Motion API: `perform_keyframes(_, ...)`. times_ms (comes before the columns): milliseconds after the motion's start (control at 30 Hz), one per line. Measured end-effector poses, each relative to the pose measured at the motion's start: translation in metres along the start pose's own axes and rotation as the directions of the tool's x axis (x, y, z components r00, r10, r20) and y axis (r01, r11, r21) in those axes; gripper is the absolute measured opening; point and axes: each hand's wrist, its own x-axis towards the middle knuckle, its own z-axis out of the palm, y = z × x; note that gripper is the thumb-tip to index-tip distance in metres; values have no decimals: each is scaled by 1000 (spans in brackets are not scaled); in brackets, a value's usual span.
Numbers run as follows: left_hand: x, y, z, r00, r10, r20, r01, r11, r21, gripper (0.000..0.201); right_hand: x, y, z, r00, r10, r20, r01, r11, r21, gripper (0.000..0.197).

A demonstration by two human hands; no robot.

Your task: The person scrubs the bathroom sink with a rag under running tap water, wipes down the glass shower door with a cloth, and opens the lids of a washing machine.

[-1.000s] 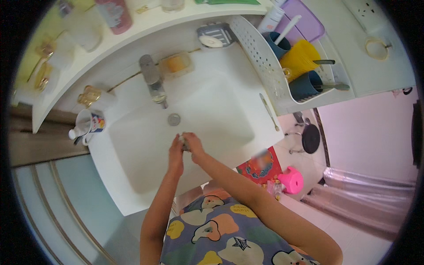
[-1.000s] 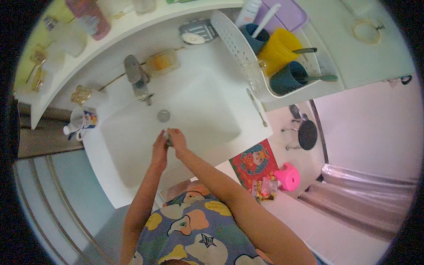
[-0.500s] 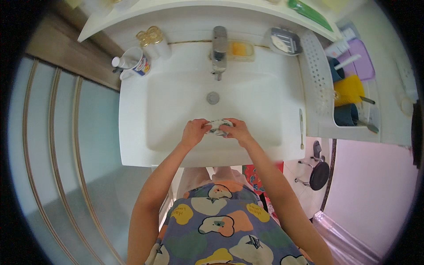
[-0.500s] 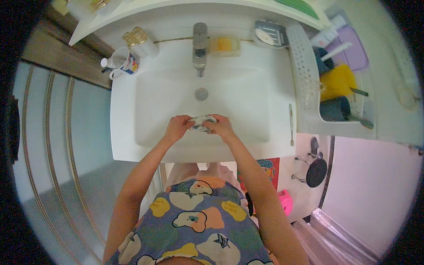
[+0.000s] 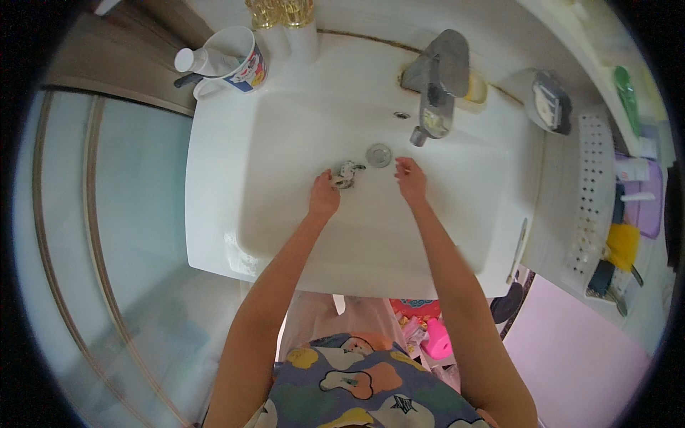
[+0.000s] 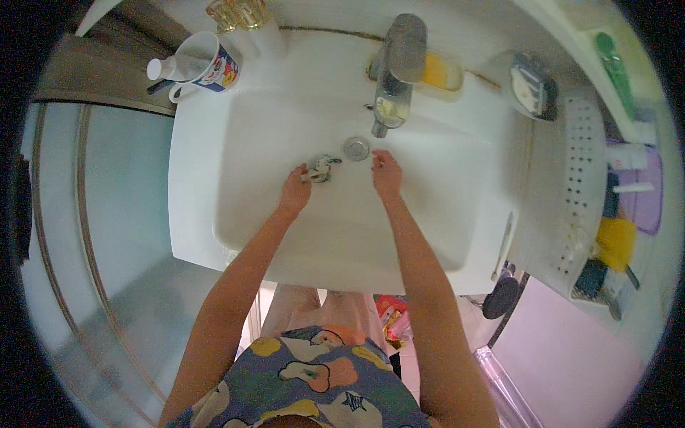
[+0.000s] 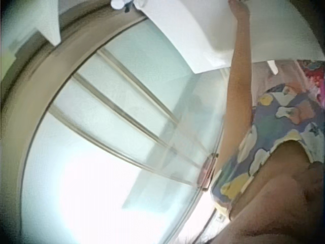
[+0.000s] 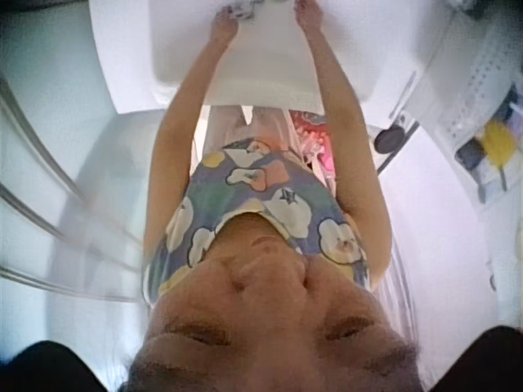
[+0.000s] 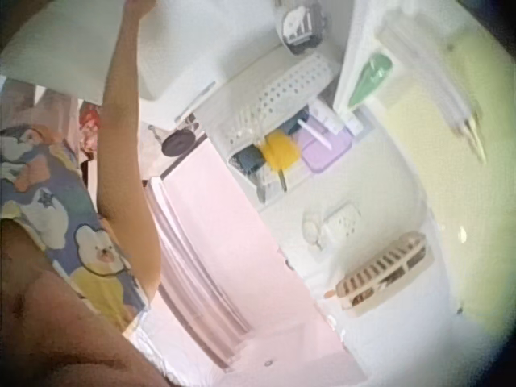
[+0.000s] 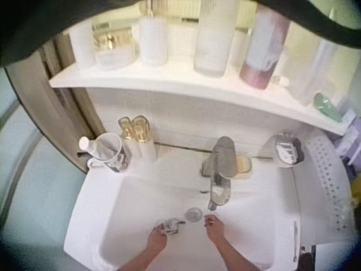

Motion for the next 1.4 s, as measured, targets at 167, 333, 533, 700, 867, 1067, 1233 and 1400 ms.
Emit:
perform_keyframes(167, 8, -22, 8, 975, -215, 49, 220, 933, -285, 43, -27, -17, 92, 952, -261, 161, 270, 962, -36, 21)
perform_keyframes(333, 2, -13, 18, 993, -110, 46, 119, 940, -320, 41, 3, 23, 9, 961, -137, -240, 78, 968, -241, 17)
perform_keyframes(533, 20, 47, 46, 783, -477, 400, 569, 289, -769, 30, -50, -11, 24, 972, 36, 233, -21, 998, -64, 18)
perform_keyframes(700, -8, 70, 42, 875, -150, 461, 475, 73, -877, 30, -93, -56, 5, 962, 226, 154, -267, 897, 352, 21)
perform_keyframes(867, -65, 120, 49, 933, 358, -39, -346, 860, -375, 49, -79, -66, -16, 936, 294, 194, -280, 285, 917, 36)
perform_keyframes(1067, -66, 133, -10, 728, 683, 65, -590, 574, 568, 55, -107, -111, -41, 866, 265, 423, -467, 132, 874, 47)
perform_keyframes(1233, -84, 140, -26, 715, 686, 135, -624, 539, 565, 56, -109, -113, -50, 876, 347, 334, -450, 343, 824, 44)
perform_keyframes(1400, -115, 149, -32, 610, 738, 290, -734, 388, 558, 64, -104, -107, -63, 881, 377, 284, -433, 404, 806, 41)
